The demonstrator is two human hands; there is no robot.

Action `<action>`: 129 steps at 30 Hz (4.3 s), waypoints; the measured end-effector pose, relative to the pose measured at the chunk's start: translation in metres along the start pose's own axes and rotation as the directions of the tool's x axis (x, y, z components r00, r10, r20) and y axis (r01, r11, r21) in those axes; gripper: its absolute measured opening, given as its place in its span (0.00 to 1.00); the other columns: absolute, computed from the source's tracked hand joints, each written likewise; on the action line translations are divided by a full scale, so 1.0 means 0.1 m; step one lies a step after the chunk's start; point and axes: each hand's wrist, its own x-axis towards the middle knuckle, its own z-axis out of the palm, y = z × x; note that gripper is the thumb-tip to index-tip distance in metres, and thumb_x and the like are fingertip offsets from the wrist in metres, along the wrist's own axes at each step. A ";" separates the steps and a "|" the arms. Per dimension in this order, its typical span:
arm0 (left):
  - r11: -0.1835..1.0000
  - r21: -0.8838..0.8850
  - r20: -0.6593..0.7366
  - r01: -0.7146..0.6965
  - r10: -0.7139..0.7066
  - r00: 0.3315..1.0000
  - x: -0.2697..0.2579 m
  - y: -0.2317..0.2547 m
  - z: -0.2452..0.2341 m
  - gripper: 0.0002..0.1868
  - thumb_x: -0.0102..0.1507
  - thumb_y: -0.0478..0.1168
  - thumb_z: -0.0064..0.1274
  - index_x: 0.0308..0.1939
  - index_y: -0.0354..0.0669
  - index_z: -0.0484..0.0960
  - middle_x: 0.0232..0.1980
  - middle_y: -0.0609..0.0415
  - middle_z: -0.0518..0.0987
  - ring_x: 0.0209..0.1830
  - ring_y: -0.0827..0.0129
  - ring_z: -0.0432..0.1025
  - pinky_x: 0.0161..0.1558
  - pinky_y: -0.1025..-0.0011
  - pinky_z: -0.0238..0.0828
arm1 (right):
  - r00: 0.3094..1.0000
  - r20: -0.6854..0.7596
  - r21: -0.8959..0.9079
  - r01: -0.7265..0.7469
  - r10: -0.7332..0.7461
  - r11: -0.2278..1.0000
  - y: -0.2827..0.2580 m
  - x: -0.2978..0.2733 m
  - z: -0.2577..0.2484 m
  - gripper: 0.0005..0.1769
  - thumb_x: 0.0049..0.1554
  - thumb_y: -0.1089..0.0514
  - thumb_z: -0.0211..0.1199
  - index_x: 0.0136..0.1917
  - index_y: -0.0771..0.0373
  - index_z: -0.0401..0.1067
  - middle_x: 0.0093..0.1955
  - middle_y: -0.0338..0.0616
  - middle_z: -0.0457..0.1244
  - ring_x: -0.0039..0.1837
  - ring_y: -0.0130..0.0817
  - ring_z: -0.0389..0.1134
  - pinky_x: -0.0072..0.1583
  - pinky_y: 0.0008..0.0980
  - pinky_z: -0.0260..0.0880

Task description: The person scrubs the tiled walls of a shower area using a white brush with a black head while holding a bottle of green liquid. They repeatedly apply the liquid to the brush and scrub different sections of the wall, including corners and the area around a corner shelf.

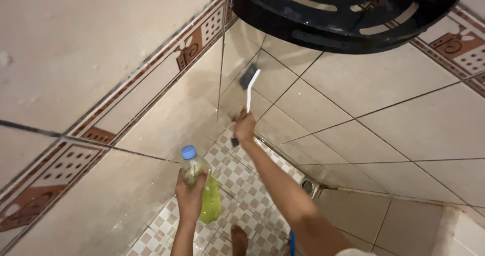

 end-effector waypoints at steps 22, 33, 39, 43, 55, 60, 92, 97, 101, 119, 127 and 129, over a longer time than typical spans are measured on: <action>0.996 -0.011 -0.016 0.086 -0.086 0.996 -0.30 -0.18 -0.27 0.14 0.61 0.42 0.62 0.46 0.38 0.78 0.39 0.55 0.83 0.35 0.74 0.74 0.38 0.72 0.71 | 0.866 0.240 -0.107 -0.425 0.438 0.899 0.63 -0.76 0.18 0.30 0.70 0.42 0.43 0.39 0.68 0.66 0.24 0.45 0.60 0.23 0.39 0.63 0.29 0.42 0.63; 0.995 0.003 -0.063 0.099 -0.099 0.993 -0.54 -0.41 -0.71 0.13 0.62 0.41 0.61 0.47 0.39 0.80 0.39 0.55 0.83 0.35 0.74 0.73 0.38 0.73 0.70 | 0.870 0.206 0.083 -0.473 0.449 0.877 0.67 -1.14 0.42 0.24 0.68 0.43 0.46 0.40 0.64 0.65 0.27 0.44 0.60 0.24 0.35 0.62 0.26 0.38 0.61; 0.992 -0.030 -0.059 0.123 -0.125 0.990 -0.65 -0.63 -0.96 0.14 0.62 0.41 0.61 0.48 0.38 0.79 0.39 0.55 0.82 0.35 0.74 0.73 0.37 0.72 0.70 | 0.981 0.100 0.191 -0.184 0.167 0.964 0.66 -1.36 0.53 0.34 0.75 0.42 0.39 0.40 0.74 0.62 0.26 0.52 0.56 0.24 0.39 0.58 0.26 0.40 0.58; 0.990 0.066 -0.046 0.125 -0.122 0.991 -0.74 -0.59 -1.14 0.15 0.62 0.42 0.62 0.47 0.37 0.80 0.38 0.53 0.81 0.34 0.71 0.72 0.37 0.70 0.69 | 0.993 0.068 -0.135 -0.084 0.094 0.987 0.55 -1.83 0.52 0.27 0.72 0.43 0.41 0.42 0.65 0.64 0.27 0.48 0.62 0.27 0.37 0.65 0.31 0.38 0.66; 0.994 0.031 0.033 0.103 -0.104 0.994 -1.08 -0.37 -1.72 0.15 0.61 0.41 0.60 0.50 0.38 0.79 0.41 0.55 0.83 0.38 0.73 0.75 0.41 0.71 0.71 | 0.950 0.138 -0.202 -0.249 0.280 0.947 0.61 -2.34 0.66 0.34 0.73 0.39 0.41 0.41 0.68 0.69 0.28 0.47 0.63 0.29 0.39 0.67 0.35 0.37 0.67; 0.998 -0.029 0.021 0.050 -0.050 0.999 -1.09 -0.41 -1.82 0.13 0.62 0.40 0.59 0.48 0.39 0.79 0.41 0.57 0.82 0.38 0.75 0.74 0.42 0.73 0.71 | 0.926 0.173 0.277 -0.373 0.335 0.886 0.46 -2.33 0.63 0.32 0.71 0.37 0.41 0.40 0.66 0.58 0.25 0.45 0.54 0.25 0.39 0.58 0.28 0.42 0.59; 1.000 0.014 -0.112 0.004 -0.002 0.994 -1.56 -0.51 -2.44 0.15 0.63 0.41 0.60 0.49 0.37 0.78 0.42 0.54 0.82 0.40 0.73 0.74 0.44 0.71 0.70 | 0.889 0.275 0.354 -0.447 0.365 0.822 -0.03 -3.75 0.71 0.21 0.72 0.43 0.42 0.44 0.60 0.57 0.25 0.36 0.51 0.24 0.29 0.51 0.26 0.37 0.51; 0.990 0.033 -0.169 0.134 -0.126 0.978 -1.53 -0.61 -2.41 0.16 0.63 0.43 0.61 0.49 0.37 0.78 0.41 0.52 0.82 0.37 0.71 0.73 0.40 0.70 0.70 | 0.984 0.176 0.131 -0.053 0.029 0.990 0.25 -3.95 0.87 0.24 0.74 0.47 0.39 0.42 0.62 0.61 0.27 0.36 0.56 0.27 0.29 0.57 0.30 0.35 0.57; 0.988 0.038 -0.221 0.149 -0.138 0.966 -1.49 -0.71 -2.37 0.18 0.62 0.45 0.61 0.50 0.38 0.77 0.42 0.52 0.82 0.38 0.72 0.74 0.42 0.72 0.71 | 0.795 0.288 0.015 -0.561 0.534 0.828 0.64 -3.62 1.03 0.29 0.72 0.46 0.39 0.40 0.69 0.64 0.25 0.45 0.57 0.24 0.35 0.59 0.29 0.36 0.61; 0.989 -0.112 -0.286 0.091 -0.120 0.951 -1.44 -1.00 -2.08 0.17 0.62 0.38 0.61 0.53 0.39 0.78 0.45 0.53 0.83 0.43 0.72 0.76 0.46 0.72 0.72 | 0.804 0.254 0.018 -0.560 0.538 0.828 1.76 -1.86 1.08 0.28 0.70 0.42 0.40 0.36 0.62 0.62 0.23 0.49 0.57 0.22 0.40 0.57 0.27 0.40 0.57; 0.988 -0.119 -0.280 0.093 -0.124 0.952 -1.66 -0.92 -2.22 0.16 0.62 0.38 0.61 0.52 0.37 0.78 0.44 0.52 0.83 0.42 0.71 0.76 0.46 0.71 0.73 | 0.889 0.282 0.414 -0.451 0.359 0.791 0.68 -3.11 0.97 0.23 0.70 0.42 0.39 0.39 0.58 0.54 0.23 0.38 0.49 0.21 0.32 0.51 0.24 0.35 0.52; 0.993 -0.088 -0.273 0.073 -0.094 0.957 -1.76 -0.90 -2.33 0.16 0.62 0.39 0.61 0.51 0.38 0.79 0.44 0.52 0.84 0.41 0.71 0.76 0.45 0.71 0.72 | 0.833 0.286 0.216 -0.538 0.474 0.815 0.39 -3.38 0.92 0.21 0.69 0.43 0.39 0.42 0.58 0.57 0.24 0.37 0.51 0.23 0.32 0.55 0.26 0.34 0.56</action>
